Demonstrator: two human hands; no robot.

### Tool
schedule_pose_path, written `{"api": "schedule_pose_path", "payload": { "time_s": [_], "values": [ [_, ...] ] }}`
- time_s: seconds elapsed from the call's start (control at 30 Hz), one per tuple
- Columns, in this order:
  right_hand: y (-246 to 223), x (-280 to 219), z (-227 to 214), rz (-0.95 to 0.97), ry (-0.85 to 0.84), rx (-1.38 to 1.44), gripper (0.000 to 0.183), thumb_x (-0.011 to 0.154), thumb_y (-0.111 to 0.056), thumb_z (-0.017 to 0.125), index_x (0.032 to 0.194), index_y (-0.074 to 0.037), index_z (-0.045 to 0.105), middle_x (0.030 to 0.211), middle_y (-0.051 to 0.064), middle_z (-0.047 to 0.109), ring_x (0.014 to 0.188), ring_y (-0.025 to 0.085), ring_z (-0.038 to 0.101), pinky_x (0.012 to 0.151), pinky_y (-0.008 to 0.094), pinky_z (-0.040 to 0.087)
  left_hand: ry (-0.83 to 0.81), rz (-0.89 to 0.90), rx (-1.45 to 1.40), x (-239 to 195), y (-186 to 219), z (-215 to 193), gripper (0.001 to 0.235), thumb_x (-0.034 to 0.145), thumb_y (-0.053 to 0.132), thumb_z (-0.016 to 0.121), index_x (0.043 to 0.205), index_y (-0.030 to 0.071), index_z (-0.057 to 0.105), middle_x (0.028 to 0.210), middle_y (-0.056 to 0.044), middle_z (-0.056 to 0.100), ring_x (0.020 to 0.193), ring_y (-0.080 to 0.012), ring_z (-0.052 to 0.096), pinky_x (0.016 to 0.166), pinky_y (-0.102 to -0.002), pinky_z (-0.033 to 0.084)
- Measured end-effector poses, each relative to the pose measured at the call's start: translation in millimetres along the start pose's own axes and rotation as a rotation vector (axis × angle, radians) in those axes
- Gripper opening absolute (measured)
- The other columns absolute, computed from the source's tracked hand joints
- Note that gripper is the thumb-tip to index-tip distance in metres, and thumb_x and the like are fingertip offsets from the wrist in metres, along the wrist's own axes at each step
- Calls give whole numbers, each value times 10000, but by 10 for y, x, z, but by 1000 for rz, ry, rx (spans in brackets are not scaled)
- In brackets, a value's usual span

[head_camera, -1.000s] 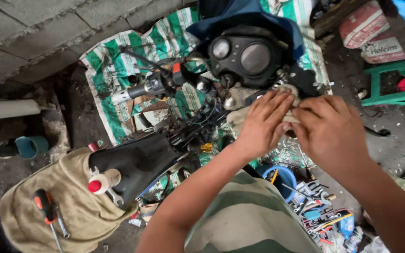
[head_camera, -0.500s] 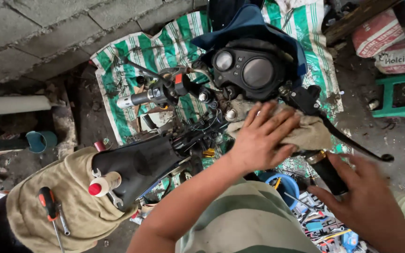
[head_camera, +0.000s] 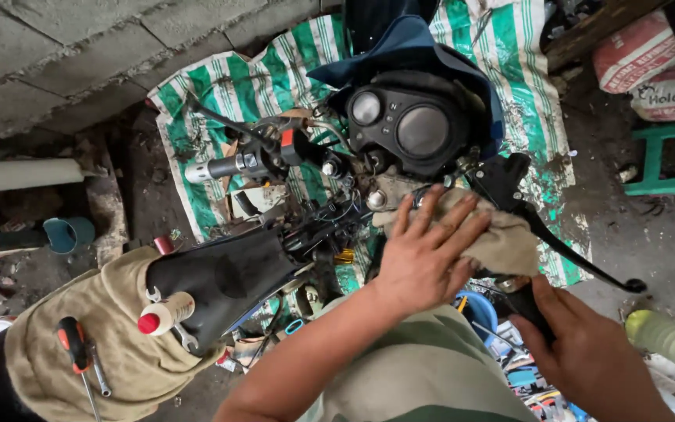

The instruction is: The person retrieves a cloth from a bucket of water and proceeds to wipe the handlebars, dashboard, and front fork of a motorcycle. The person then uses a small metal cup to pour liquid onto the front wheel and brake assembly while continuing to clean the area with the cloth.

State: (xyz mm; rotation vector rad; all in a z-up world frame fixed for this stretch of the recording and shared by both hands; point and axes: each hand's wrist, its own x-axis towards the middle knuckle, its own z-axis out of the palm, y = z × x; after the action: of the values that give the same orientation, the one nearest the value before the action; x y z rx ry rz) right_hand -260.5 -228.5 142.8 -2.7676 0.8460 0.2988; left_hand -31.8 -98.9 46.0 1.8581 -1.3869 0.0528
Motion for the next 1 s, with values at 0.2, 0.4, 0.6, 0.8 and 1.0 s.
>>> {"api": "schedule_pose_path", "payload": {
  "time_s": [0.2,0.4,0.6,0.8,1.0],
  "values": [
    [101,63,-39,-102,-17,-102,819,904,-446,740,1608,-67,563,1179,138,768,936,384,767,684,553,630,34,-90,-289,61,139,116,507,1126,318,636,1585,104,604,1702,-231,578,1647,-551,512,1387,-685,452],
    [74,103,-144,-162,56,-6,715,880,-406,799,1444,20,693,1280,174,805,1046,368,803,827,521,634,51,-16,-234,-114,20,142,453,1177,315,640,1580,109,648,1732,-121,546,1667,-411,543,1407,-564,493],
    [105,92,-115,-203,140,-177,811,879,-465,804,1535,-5,676,1212,140,799,916,394,784,708,539,609,-46,197,63,98,-246,121,549,1169,556,562,1656,306,525,1727,9,615,1657,-334,588,1432,-594,380],
    [120,128,-130,-157,73,-181,702,941,-441,758,1536,-86,643,1189,50,806,1133,295,787,793,485,597,86,32,-93,-211,-161,410,532,1169,392,721,1652,225,573,1745,-64,588,1672,-378,607,1452,-519,484],
    [183,140,-76,-170,113,-114,757,919,-428,788,1578,-88,635,1259,68,825,1131,345,782,869,489,597,165,-329,-547,-792,-392,199,279,1023,-32,667,1286,-14,762,1386,-215,775,1302,-372,772,1175,-458,640]
  ]
}}
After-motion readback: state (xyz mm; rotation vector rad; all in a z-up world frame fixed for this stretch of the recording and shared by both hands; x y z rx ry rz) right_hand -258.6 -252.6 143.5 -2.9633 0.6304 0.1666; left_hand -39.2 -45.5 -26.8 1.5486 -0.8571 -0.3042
